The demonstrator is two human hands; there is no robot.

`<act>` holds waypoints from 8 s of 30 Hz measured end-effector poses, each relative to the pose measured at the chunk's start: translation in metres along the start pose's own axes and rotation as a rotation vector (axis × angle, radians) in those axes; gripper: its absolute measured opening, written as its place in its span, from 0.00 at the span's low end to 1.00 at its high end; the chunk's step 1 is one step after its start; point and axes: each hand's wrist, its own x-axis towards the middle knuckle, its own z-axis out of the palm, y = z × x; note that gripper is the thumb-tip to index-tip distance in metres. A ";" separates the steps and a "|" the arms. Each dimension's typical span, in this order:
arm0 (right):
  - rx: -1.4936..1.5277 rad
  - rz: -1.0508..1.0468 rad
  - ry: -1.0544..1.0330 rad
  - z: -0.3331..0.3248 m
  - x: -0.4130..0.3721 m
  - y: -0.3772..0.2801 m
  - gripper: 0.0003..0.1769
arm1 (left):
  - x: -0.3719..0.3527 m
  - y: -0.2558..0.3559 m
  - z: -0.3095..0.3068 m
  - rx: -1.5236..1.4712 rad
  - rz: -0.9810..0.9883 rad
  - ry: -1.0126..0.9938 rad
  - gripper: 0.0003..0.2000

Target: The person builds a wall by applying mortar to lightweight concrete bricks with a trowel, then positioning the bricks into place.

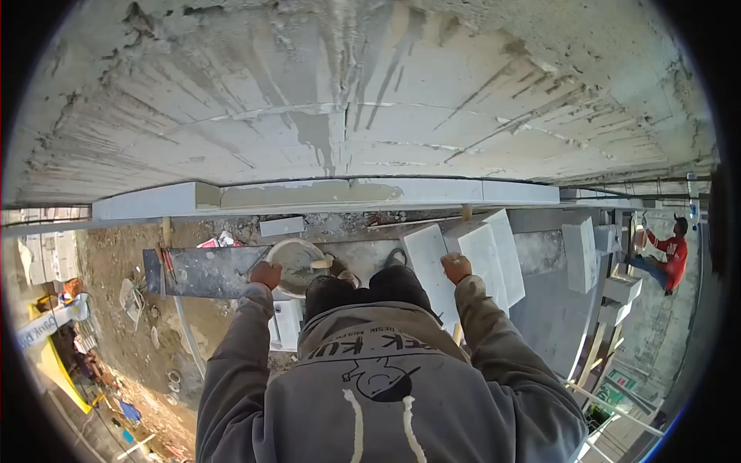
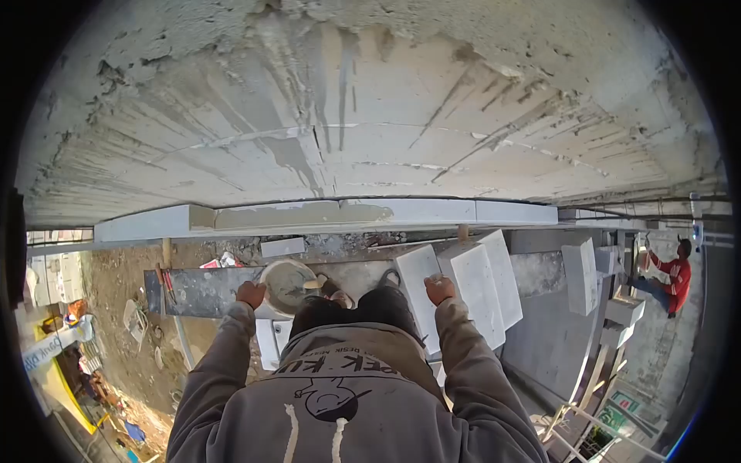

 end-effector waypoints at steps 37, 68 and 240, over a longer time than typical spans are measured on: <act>0.910 2.070 0.500 0.500 -0.305 0.304 0.52 | 0.273 0.338 0.601 -0.323 0.151 -0.985 0.32; 0.100 0.687 -0.159 0.313 -0.058 0.188 0.59 | 0.202 0.221 0.345 0.338 0.237 -0.515 0.21; -0.411 -0.832 -0.321 0.136 0.306 -0.471 0.66 | 0.312 -0.025 0.140 -2.271 -0.218 0.411 0.38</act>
